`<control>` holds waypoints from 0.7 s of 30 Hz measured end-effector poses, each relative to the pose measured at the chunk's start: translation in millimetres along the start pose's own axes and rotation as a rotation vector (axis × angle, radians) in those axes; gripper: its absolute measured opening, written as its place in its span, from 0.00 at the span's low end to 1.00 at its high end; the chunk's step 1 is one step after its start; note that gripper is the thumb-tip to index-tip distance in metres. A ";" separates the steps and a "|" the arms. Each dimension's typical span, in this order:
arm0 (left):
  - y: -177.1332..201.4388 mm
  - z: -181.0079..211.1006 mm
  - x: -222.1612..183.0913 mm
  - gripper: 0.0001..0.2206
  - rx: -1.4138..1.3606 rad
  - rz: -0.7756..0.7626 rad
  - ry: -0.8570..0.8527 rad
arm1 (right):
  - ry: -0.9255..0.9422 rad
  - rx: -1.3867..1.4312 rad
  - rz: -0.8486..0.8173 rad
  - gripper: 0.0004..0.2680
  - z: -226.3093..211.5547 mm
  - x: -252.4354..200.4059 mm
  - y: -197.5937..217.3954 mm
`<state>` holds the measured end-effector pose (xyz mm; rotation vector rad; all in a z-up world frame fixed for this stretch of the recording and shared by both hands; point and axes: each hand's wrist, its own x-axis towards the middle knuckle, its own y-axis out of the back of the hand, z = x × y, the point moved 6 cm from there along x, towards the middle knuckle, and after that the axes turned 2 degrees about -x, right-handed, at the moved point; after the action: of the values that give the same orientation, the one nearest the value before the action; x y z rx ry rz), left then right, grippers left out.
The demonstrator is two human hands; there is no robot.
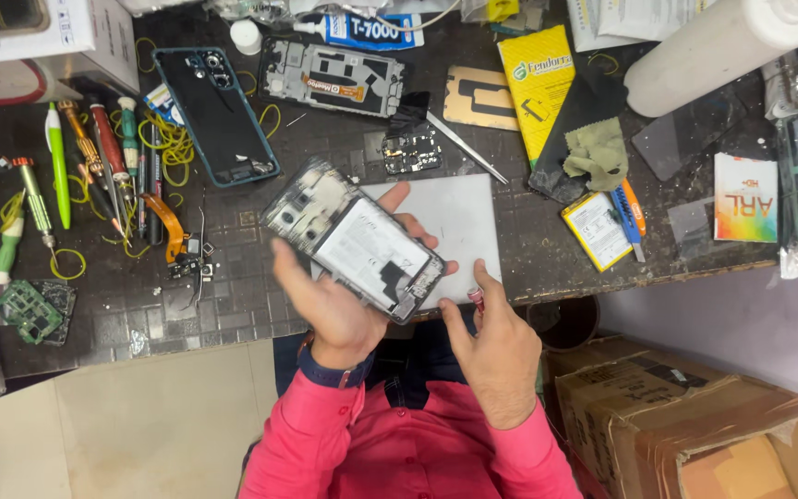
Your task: The person cleans a smartphone battery with a cloth, places it into the phone chassis, and uses a screwdriver to secure internal components. They then use a plastic pry tool to adjust parts around the battery area.
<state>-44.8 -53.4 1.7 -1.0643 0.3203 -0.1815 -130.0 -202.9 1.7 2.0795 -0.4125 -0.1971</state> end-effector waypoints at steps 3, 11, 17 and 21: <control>2.6 -5.4 6.7 0.55 -0.010 -0.032 0.039 | -0.023 -0.007 0.012 0.22 -0.3 -4.8 -5.0; 21.3 -12.0 21.9 0.55 -0.126 -0.006 0.043 | 0.029 0.108 0.035 0.17 -15.4 0.7 17.2; 32.5 -16.9 27.5 0.55 -0.087 -0.011 0.032 | 0.227 0.355 -0.077 0.17 -56.3 17.4 8.7; 33.4 -16.6 27.5 0.53 -0.057 0.007 0.002 | 0.314 0.405 -0.095 0.15 -75.7 25.7 -5.2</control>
<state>-24.9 -59.4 -39.7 -1.1194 0.3326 -0.1683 -82.1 -149.2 37.0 2.4783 -0.1699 0.1721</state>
